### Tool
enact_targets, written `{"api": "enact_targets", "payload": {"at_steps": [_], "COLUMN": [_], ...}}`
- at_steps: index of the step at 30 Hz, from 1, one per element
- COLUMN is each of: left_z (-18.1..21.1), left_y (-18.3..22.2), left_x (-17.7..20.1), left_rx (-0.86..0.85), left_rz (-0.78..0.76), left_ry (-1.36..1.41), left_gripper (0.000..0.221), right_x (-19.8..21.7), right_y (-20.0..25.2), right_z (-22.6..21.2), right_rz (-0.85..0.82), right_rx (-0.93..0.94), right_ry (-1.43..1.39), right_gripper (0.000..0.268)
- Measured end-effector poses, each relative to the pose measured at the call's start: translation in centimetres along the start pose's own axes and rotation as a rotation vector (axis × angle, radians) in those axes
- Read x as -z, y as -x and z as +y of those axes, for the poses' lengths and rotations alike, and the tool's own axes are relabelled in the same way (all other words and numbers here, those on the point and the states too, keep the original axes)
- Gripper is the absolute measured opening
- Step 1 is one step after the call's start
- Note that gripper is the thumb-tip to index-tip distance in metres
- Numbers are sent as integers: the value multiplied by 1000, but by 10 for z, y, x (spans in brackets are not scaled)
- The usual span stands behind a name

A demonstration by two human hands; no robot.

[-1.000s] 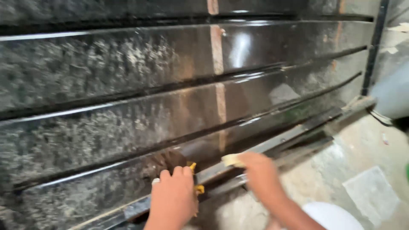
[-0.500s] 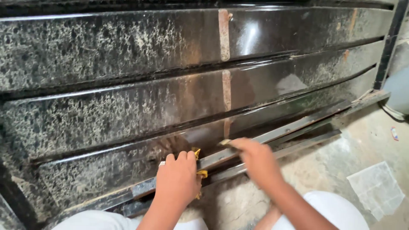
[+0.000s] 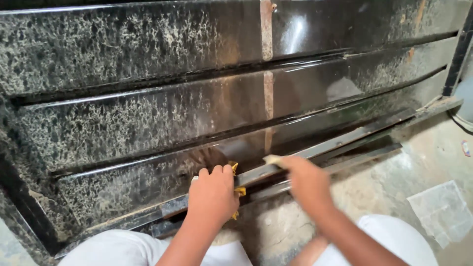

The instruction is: Sanding the slats of a black metal gate followed by wiping it down with a yellow cloth.

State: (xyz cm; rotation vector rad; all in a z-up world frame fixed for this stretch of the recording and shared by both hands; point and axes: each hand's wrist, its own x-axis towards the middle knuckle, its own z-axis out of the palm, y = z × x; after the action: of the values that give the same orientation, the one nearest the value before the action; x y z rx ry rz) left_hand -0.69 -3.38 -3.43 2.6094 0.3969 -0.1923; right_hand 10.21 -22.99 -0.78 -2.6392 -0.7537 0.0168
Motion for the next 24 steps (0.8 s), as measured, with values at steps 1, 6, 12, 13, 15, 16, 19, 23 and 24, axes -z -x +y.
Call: {"api": "enact_targets", "payload": {"at_steps": [1,6,12,13,15,16,19,23,24], "left_z": [-1,-1,-4,-3,-3,-3,-7,-2,-4], "left_y": [2,3,0,-2,3,2,-1,5,4], "left_x": [-2,4,-5,0,7,5,5,6,8], "left_rx": [-3,-3,9,10,-13,-11,-6,-14,-25], "left_rz": [-1,33,-3,7,3,2,-22,-15,2], "left_ry": [3,64,10,11,59,57,32,59,72], "left_gripper": [41,55,40,40,52,52,46,54,58], "right_x": [-4,8,-9,-5,-1,3,3,-1,-1], "right_y": [5,-8,12,3,-7,-10,-9,7,4], "right_z": [0,16,-23,-18,-7,-5,-9,-13,-11], "right_rz": [0,19,-23,-18,-35,-35,25,2,18], "right_rx": [-2,200,323,331,218,218,-54,205,279], "right_ry": [4,-52,7,10,-57,-60,-43,-47,-91], "right_gripper": [34,36,39,39,38,38,40,38,37]}}
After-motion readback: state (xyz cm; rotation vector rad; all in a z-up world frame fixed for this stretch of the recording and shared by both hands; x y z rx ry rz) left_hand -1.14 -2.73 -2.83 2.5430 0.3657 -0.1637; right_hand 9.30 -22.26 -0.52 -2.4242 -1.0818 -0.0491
